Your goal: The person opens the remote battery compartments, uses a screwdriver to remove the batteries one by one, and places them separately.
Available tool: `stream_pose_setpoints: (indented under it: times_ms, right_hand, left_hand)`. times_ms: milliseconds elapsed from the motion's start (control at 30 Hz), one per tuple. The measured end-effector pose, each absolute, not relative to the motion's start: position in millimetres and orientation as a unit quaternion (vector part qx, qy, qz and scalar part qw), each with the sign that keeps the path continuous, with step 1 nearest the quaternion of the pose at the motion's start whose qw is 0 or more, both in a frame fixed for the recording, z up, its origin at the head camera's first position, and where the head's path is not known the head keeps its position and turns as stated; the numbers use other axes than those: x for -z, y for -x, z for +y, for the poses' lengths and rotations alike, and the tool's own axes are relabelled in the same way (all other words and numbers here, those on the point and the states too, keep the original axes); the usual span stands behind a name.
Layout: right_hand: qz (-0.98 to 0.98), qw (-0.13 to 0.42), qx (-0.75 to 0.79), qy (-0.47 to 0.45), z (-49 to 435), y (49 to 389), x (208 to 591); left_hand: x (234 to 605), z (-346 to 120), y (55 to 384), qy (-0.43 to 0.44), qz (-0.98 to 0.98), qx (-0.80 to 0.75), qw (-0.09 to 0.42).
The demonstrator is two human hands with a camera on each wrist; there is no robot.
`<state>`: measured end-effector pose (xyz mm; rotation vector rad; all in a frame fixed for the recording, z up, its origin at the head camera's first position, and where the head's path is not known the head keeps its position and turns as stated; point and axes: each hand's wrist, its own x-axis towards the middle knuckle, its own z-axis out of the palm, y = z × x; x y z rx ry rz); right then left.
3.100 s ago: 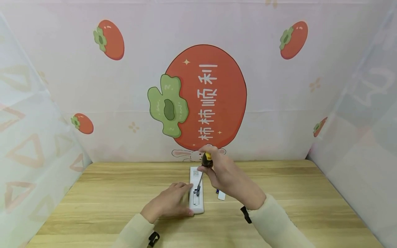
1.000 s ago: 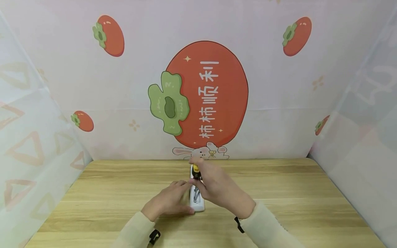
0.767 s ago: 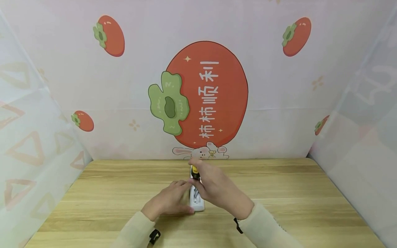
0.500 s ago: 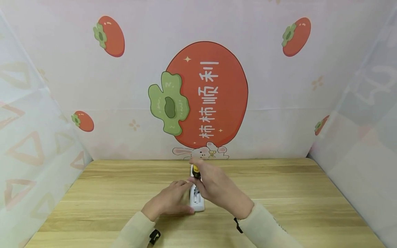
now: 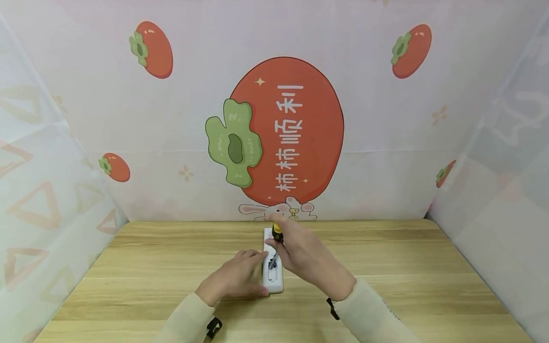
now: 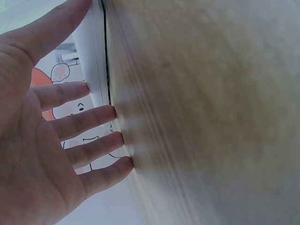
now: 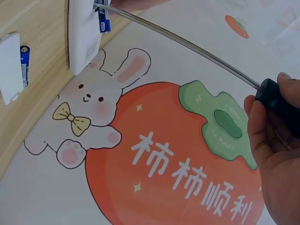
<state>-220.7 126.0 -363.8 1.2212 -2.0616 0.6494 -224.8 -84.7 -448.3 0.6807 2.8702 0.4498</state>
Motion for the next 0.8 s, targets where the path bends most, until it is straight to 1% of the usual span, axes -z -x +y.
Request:
stream_pose_setpoints:
  times_ms: [300,800]
  right_hand:
    - [-0.782,0.325,-0.259,-0.465,126.6,222.4,361.2]
    - [-0.782,0.266,-0.291,-0.482,128.3,218.1,356.4]
  left_hand:
    - [449.4,-84.6,224.3,-0.228,0.959,-0.150,0.077]
    - [447.8,-84.9,224.2,-0.227,0.959,-0.151,0.078]
